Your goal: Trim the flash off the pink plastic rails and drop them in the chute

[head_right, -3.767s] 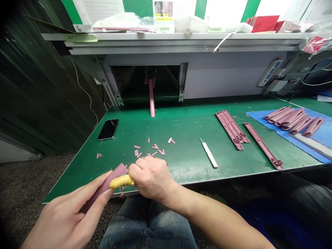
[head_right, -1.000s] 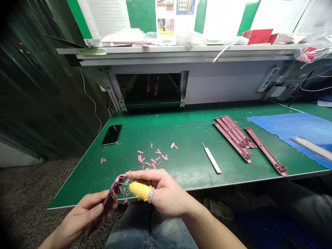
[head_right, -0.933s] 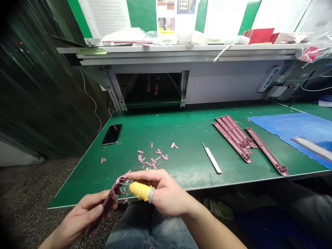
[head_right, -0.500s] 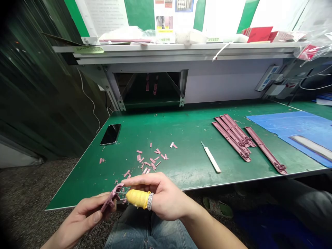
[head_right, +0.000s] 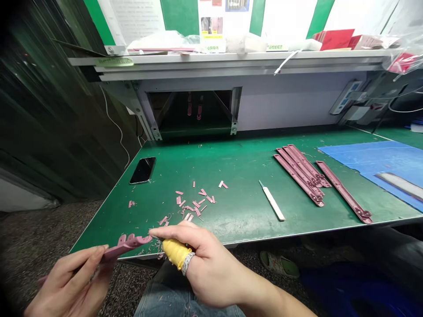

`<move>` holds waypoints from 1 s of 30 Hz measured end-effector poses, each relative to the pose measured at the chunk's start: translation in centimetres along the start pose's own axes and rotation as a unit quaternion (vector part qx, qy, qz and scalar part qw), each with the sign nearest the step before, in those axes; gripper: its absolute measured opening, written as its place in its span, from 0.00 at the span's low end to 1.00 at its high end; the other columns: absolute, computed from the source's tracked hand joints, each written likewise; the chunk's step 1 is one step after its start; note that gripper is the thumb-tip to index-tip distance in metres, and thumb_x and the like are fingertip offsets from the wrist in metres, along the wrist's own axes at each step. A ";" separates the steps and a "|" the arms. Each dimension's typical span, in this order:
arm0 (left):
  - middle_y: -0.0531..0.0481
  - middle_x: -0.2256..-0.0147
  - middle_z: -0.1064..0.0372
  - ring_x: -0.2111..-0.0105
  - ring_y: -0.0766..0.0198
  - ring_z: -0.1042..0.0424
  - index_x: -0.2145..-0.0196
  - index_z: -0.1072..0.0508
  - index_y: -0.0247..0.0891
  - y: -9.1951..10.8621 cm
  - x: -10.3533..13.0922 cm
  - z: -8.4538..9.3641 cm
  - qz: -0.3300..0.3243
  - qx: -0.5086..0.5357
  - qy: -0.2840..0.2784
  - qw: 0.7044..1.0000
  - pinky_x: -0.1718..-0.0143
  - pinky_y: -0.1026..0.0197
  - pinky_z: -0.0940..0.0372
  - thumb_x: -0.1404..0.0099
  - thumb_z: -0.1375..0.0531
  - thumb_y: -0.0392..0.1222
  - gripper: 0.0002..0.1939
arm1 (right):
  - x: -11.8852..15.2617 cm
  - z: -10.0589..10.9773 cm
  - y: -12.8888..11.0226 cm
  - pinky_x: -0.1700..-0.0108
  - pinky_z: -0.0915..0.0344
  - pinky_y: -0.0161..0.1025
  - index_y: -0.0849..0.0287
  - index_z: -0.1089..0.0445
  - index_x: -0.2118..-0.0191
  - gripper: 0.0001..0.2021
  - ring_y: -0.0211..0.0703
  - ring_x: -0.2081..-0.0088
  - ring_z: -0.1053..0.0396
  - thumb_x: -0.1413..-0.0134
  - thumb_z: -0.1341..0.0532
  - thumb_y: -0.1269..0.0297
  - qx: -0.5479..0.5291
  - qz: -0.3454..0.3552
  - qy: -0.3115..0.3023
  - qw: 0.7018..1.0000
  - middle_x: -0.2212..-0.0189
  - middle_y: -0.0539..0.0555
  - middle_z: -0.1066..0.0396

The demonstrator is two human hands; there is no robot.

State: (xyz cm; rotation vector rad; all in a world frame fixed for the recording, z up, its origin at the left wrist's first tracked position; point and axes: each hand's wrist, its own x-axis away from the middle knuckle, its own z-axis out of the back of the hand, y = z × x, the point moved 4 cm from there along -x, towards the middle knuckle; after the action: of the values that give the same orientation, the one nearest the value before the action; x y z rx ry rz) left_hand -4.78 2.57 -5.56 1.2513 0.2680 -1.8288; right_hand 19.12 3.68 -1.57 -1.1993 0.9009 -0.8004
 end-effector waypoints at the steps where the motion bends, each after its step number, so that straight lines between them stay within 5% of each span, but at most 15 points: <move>1: 0.48 0.62 0.28 0.64 0.59 0.28 0.46 0.30 0.50 -0.2 -0.2 0.2 -0.052 -0.023 -0.009 0.998 0.61 0.57 0.35 0.54 0.33 0.20 0.40 | 0.0 0.0 0.2 0.45 0.40 0.38 0.45 0.33 0.45 0.16 0.37 0.48 0.35 0.35 0.46 0.65 -0.013 -0.017 -0.011 1.000 0.49 0.49 0.32; 4: 0.44 0.63 0.27 0.66 0.56 0.27 0.43 0.33 0.45 -0.7 -0.8 0.8 -0.165 -0.080 -0.023 0.983 0.64 0.54 0.34 0.55 0.32 0.21 0.43 | -0.1 0.0 0.3 0.41 0.43 0.37 0.46 0.34 0.44 0.16 0.38 0.44 0.38 0.35 0.46 0.63 -0.038 -0.042 -0.032 0.998 0.44 0.48 0.35; 8: 0.47 0.64 0.27 0.67 0.58 0.28 0.44 0.32 0.46 -0.7 -1.8 0.9 -0.197 -0.080 -0.039 0.976 0.63 0.53 0.33 0.53 0.32 0.23 0.40 | -0.3 0.7 -0.2 0.44 0.41 0.39 0.49 0.34 0.44 0.18 0.38 0.47 0.37 0.37 0.47 0.72 0.075 -0.012 -0.012 0.997 0.48 0.50 0.33; 11: 0.48 0.62 0.27 0.64 0.59 0.27 0.44 0.32 0.46 -0.2 -2.2 0.0 -0.125 -0.001 -0.106 0.986 0.58 0.56 0.33 0.48 0.34 0.25 0.35 | -0.5 1.9 -0.1 0.46 0.40 0.43 0.49 0.33 0.45 0.20 0.40 0.52 0.37 0.39 0.47 0.75 0.181 0.007 0.031 0.983 0.54 0.51 0.31; 14: 0.48 0.56 0.27 0.62 0.60 0.26 0.43 0.34 0.47 0.0 -2.0 -1.6 0.097 0.124 -0.174 0.972 0.63 0.63 0.31 0.41 0.37 0.36 0.29 | -0.9 2.6 1.3 0.51 0.37 0.42 0.47 0.36 0.43 0.20 0.40 0.56 0.35 0.40 0.43 0.68 0.157 -0.009 0.033 0.987 0.56 0.51 0.31; 16: 0.49 0.60 0.25 0.67 0.61 0.26 0.43 0.33 0.46 0.1 -1.3 -3.0 0.290 0.216 -0.189 0.913 0.70 0.65 0.31 0.38 0.39 0.45 0.25 | -1.2 2.7 2.8 0.54 0.36 0.39 0.50 0.36 0.42 0.19 0.39 0.58 0.34 0.39 0.42 0.64 0.110 -0.022 0.035 0.993 0.57 0.52 0.31; 19: 0.51 0.74 0.28 0.79 0.64 0.31 0.45 0.31 0.41 1.2 -0.1 -5.4 0.516 0.335 -0.178 0.768 0.80 0.66 0.36 0.38 0.41 0.54 0.26 | -1.7 2.1 4.6 0.61 0.35 0.35 0.54 0.36 0.43 0.17 0.37 0.63 0.33 0.35 0.49 0.65 0.084 -0.001 0.051 0.995 0.62 0.52 0.30; 23: 0.57 0.83 0.39 0.86 0.71 0.42 0.49 0.28 0.40 3.2 0.7 -7.6 0.629 0.432 -0.159 0.626 0.87 0.68 0.44 0.43 0.37 0.56 0.27 | -3.2 1.6 4.8 0.59 0.37 0.37 0.57 0.32 0.50 0.14 0.39 0.62 0.32 0.36 0.47 0.61 0.252 0.091 0.105 0.958 0.62 0.53 0.28; 26: 0.58 0.85 0.43 0.87 0.72 0.47 0.56 0.24 0.38 4.0 0.7 -8.2 0.635 0.463 -0.171 0.594 0.88 0.69 0.48 0.44 0.36 0.54 0.22 | -4.6 1.9 4.6 0.64 0.41 0.35 0.60 0.31 0.60 0.13 0.41 0.65 0.33 0.41 0.42 0.55 0.433 0.077 0.124 0.890 0.67 0.54 0.28; 30: 0.58 0.86 0.43 0.88 0.73 0.46 0.65 0.22 0.38 4.2 0.5 -8.0 0.624 0.471 -0.181 0.597 0.85 0.68 0.44 0.44 0.36 0.53 0.16 | -5.5 2.1 4.3 0.73 0.53 0.33 0.60 0.36 0.69 0.15 0.37 0.75 0.39 0.40 0.43 0.52 0.559 0.067 0.096 0.821 0.74 0.51 0.32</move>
State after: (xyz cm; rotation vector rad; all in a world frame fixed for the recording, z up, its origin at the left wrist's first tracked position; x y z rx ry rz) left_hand 3.57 4.60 -8.58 1.0664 -1.6325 -0.7415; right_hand 18.77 10.29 -4.71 -0.0125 0.4858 -1.1042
